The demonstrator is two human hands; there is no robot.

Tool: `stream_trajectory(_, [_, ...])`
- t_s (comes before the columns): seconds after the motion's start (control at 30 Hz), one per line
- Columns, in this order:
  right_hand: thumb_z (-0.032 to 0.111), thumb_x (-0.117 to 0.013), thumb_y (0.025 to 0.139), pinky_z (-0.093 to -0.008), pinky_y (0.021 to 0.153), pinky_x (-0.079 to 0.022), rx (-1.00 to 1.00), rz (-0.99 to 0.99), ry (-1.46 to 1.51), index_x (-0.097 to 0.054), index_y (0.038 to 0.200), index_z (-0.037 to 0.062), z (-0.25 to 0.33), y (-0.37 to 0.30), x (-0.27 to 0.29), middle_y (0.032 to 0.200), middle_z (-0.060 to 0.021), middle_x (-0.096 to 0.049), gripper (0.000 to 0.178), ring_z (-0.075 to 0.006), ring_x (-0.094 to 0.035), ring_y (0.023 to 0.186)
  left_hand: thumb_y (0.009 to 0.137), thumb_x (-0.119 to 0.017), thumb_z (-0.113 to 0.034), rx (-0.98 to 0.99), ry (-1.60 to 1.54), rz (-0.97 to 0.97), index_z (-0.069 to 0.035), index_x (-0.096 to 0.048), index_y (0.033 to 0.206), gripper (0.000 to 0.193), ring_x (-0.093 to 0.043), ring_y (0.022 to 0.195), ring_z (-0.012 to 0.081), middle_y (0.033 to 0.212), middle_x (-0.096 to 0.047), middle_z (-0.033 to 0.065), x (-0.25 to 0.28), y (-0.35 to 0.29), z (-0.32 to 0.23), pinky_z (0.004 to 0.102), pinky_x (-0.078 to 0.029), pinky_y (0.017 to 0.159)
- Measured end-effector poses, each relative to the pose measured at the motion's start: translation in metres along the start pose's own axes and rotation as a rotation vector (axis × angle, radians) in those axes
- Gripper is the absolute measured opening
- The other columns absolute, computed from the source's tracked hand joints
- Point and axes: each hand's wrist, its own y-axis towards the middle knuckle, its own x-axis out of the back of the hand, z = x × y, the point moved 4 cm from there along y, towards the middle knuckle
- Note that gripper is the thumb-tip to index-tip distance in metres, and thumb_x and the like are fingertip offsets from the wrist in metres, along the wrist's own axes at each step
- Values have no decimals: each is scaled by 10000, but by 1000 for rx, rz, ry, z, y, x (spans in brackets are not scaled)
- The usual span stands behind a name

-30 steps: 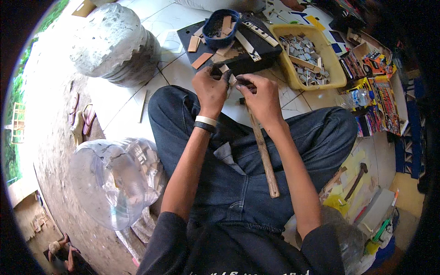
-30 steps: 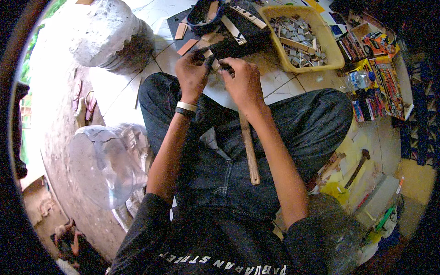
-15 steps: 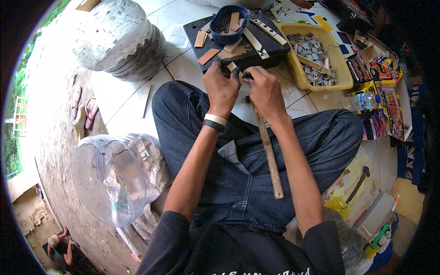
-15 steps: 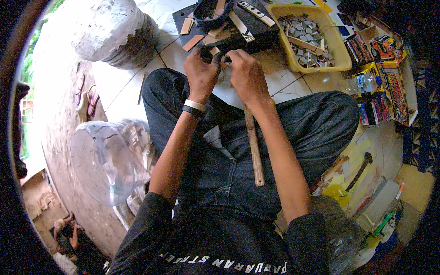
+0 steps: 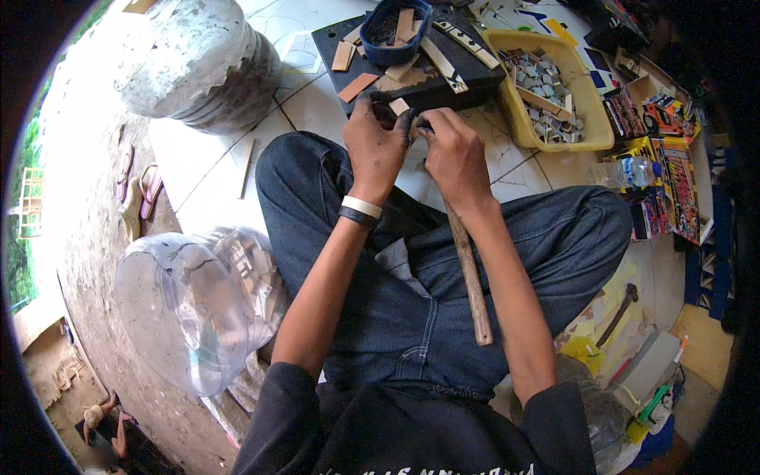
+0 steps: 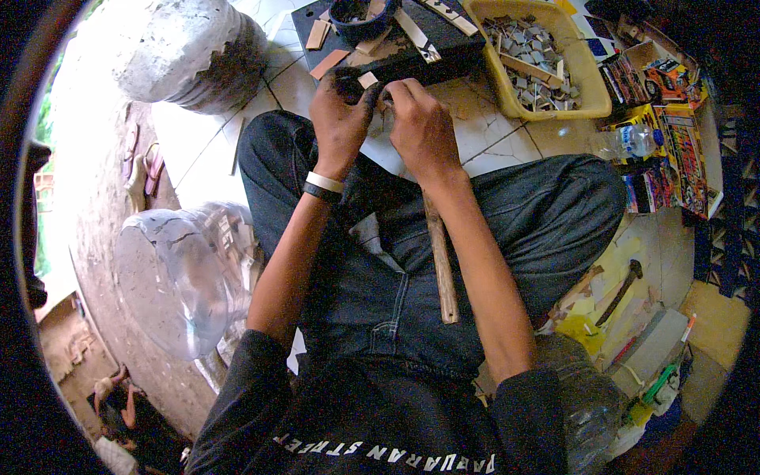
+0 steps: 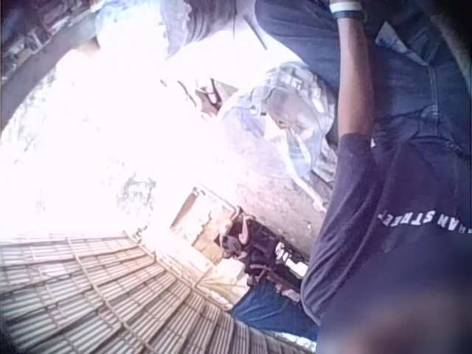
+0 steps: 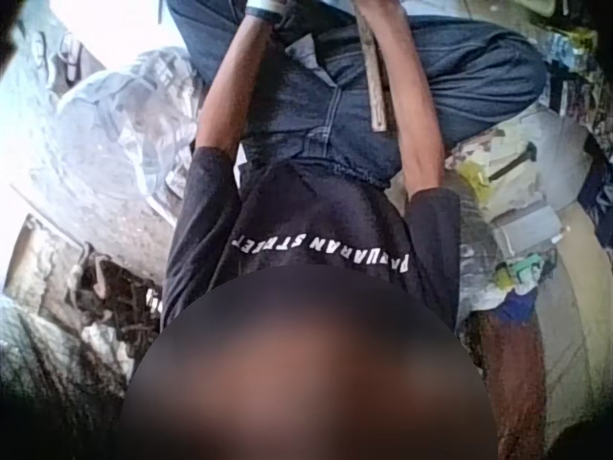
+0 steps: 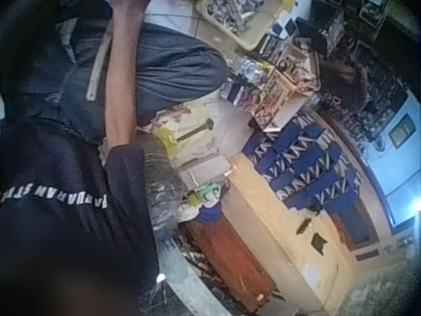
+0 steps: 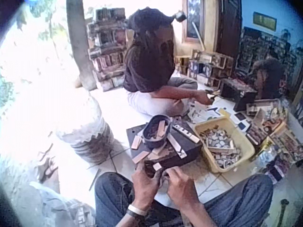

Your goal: The person sits on the floor and repeatedly picks up small wooden pieces, places them on a black jig, and taps them with a hammer. They then remove the pieces and place them into a yellow bin. The process is repeated for multiple pieces.

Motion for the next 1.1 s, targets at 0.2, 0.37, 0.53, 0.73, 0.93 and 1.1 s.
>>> stream_trajectory(0.2, [-54,-649,886,-502,761,-522,36,-3,8,-625,1057,9,1,-1,1,1017,-190,-670,183,-440,-665,953,816,-864,-241,211,143,179,55,-757,918,331,-734,702,348,775,-731,230,2,-1,16,392,-545,646])
stream_trajectory(0.37, [-70,-643,881,-499,759,-528,68,-16,37,-628,1059,8,-2,-2,6,1004,-187,-675,195,-439,-671,941,884,-814,-240,307,-8,362,35,-779,892,278,-622,620,133,710,-716,77,-2,7,25,309,-487,592])
stream_trajectory(0.53, [-58,-657,881,-477,757,-535,79,-23,109,-645,1043,1,-3,0,6,1007,-179,-683,173,-421,-688,925,859,-828,-227,406,-311,344,77,-778,873,308,-607,628,113,706,-718,83,-10,3,36,320,-496,594])
stream_trajectory(0.73, [-36,-668,888,-452,759,-541,25,-87,175,-658,1014,-7,1,-3,-2,998,-174,-682,130,-396,-695,915,930,-745,-102,365,-187,347,44,-759,957,149,-630,725,89,859,-727,28,-6,5,41,262,-496,636])
stream_trajectory(0.93, [-34,-668,887,-464,777,-554,47,-79,45,-651,1029,4,0,-3,-9,1021,-175,-688,149,-400,-696,942,909,-774,-137,316,6,292,64,-754,961,208,-641,722,107,857,-744,50,-10,4,38,288,-509,630])
stream_trajectory(1.1, [-42,-662,886,-466,785,-558,79,-129,71,-651,1027,0,-1,-3,-6,1026,-176,-694,147,-406,-696,945,872,-779,-153,244,12,223,74,-750,959,245,-690,746,209,854,-760,147,-14,6,32,345,-535,672])
